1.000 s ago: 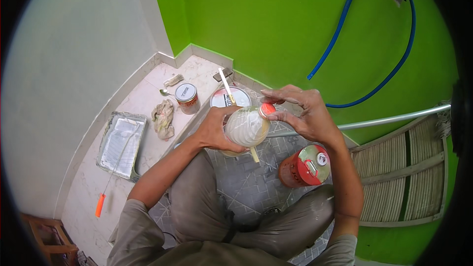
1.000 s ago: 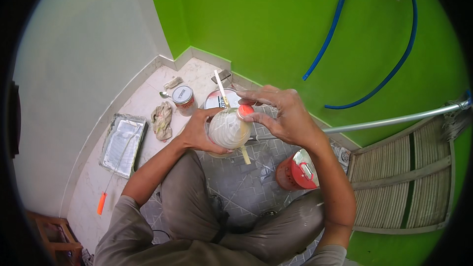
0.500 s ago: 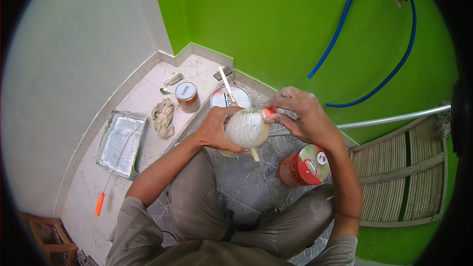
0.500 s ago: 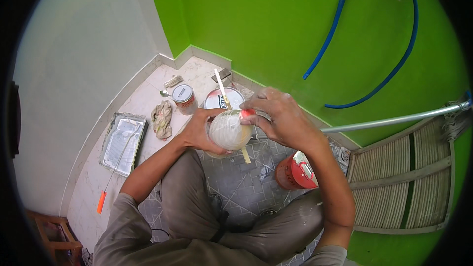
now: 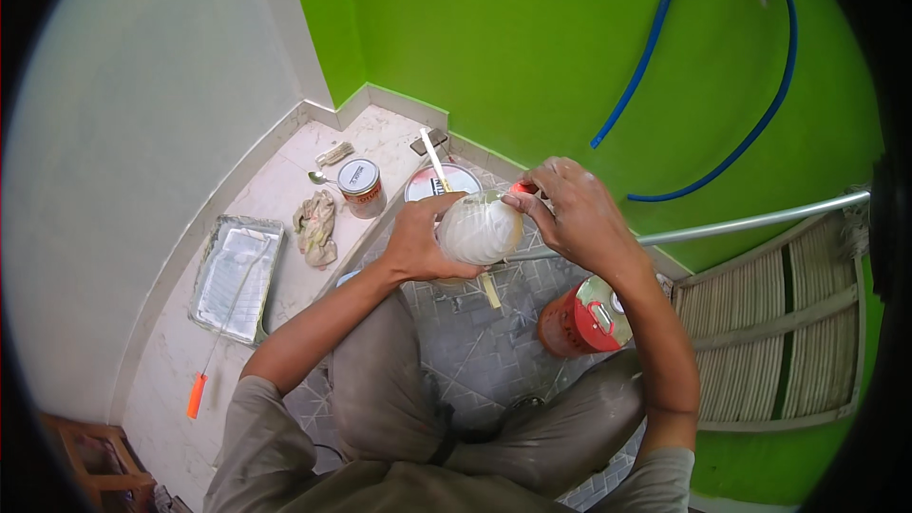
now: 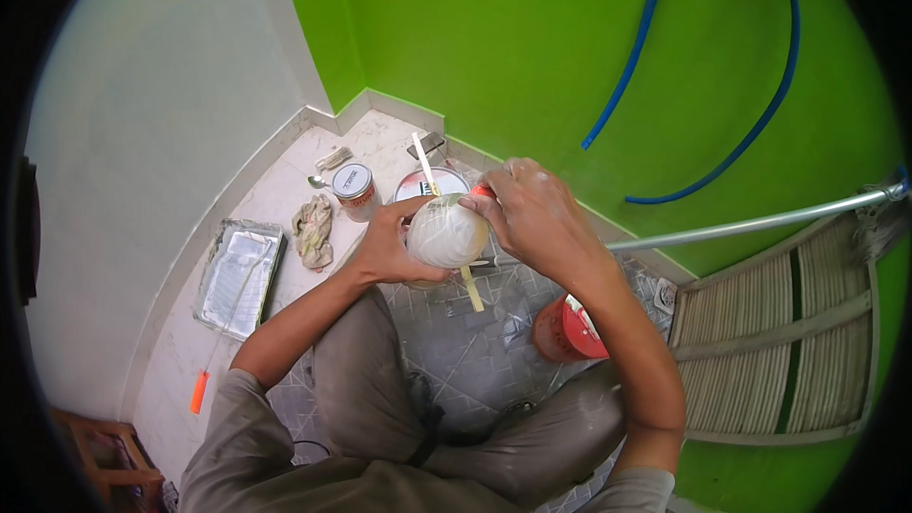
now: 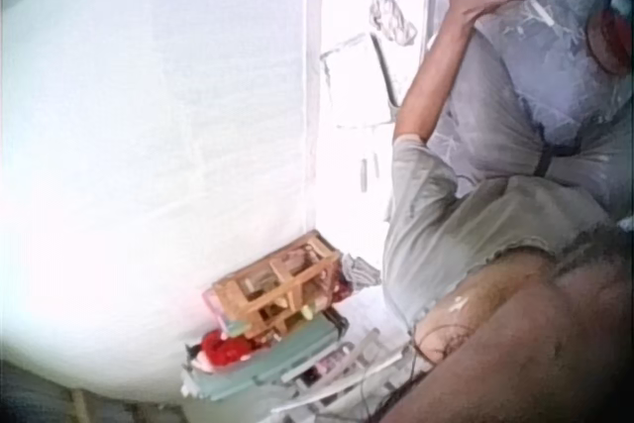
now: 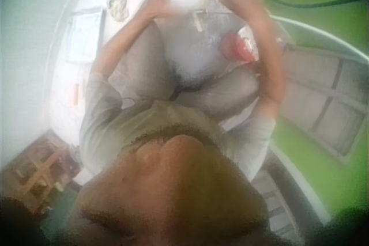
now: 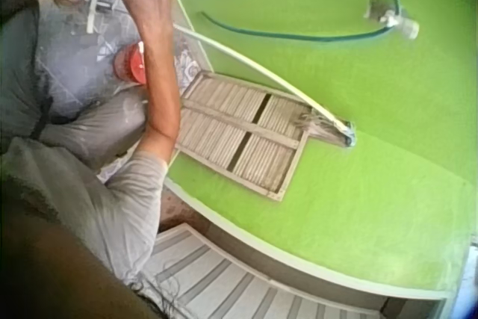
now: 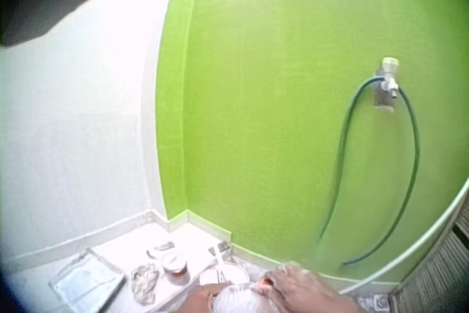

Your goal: The person opens a plastic bottle, shakes it, and pours white liquid into a paint tray. They wipe their hands and the bottle with a rag, then handle a paint roller.

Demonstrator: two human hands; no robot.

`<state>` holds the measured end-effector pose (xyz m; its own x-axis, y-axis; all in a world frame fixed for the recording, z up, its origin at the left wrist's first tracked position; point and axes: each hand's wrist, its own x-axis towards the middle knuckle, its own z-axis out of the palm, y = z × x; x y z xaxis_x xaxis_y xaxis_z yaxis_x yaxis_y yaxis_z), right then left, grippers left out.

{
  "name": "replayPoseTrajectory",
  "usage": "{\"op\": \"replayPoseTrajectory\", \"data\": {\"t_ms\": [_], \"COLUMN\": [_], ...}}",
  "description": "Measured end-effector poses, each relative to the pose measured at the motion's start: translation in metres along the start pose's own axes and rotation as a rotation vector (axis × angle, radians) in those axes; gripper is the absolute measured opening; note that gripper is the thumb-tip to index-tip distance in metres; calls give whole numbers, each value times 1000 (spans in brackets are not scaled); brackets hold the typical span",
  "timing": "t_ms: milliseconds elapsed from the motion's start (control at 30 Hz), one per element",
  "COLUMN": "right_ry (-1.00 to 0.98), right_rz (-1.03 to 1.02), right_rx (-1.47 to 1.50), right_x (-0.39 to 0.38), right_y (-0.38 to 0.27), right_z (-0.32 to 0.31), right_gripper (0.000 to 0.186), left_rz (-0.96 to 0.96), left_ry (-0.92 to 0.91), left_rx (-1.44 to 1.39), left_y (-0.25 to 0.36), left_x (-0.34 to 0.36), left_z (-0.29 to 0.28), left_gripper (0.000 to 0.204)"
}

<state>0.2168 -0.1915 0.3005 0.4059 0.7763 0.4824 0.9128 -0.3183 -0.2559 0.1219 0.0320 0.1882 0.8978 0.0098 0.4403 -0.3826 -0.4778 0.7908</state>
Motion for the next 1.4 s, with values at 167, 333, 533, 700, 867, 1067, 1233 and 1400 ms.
{"op": "replayPoseTrajectory", "data": {"t_ms": [167,333,533,700,867,1067,1233,1400], "right_ry": [-92,-76,-132,-69,-48,-109,-31,-3], "right_rz": [-79,-207,-265,-291,-304,-237,-74,124], "right_rx": [196,149,-99,-186,-231,-199,-164,-182], "right_x": [3,0,1,-1,-2,-2,-4,0], "right_y": [11,9,3,6,11,11,13,6], "right_z": [-11,-17,-18,-10,-3,-3,11,17], "right_gripper": [30,26,31,36,35,34,49,54], "left_rz": [82,16,4,-31,-22,-14,-50,90], "left_ry": [-45,-254,-232,-221,-230,-251,-110,89], "left_rx": [-30,-217,-241,-83,-117,-185,-31,294], "left_y": [-4,-1,4,10,4,10,17,7], "left_x": [2,0,-1,1,1,-2,-2,-4], "left_z": [-9,-11,-9,-7,-11,-9,-2,5], "left_gripper": [78,80,77,76,76,77,83,85]}}
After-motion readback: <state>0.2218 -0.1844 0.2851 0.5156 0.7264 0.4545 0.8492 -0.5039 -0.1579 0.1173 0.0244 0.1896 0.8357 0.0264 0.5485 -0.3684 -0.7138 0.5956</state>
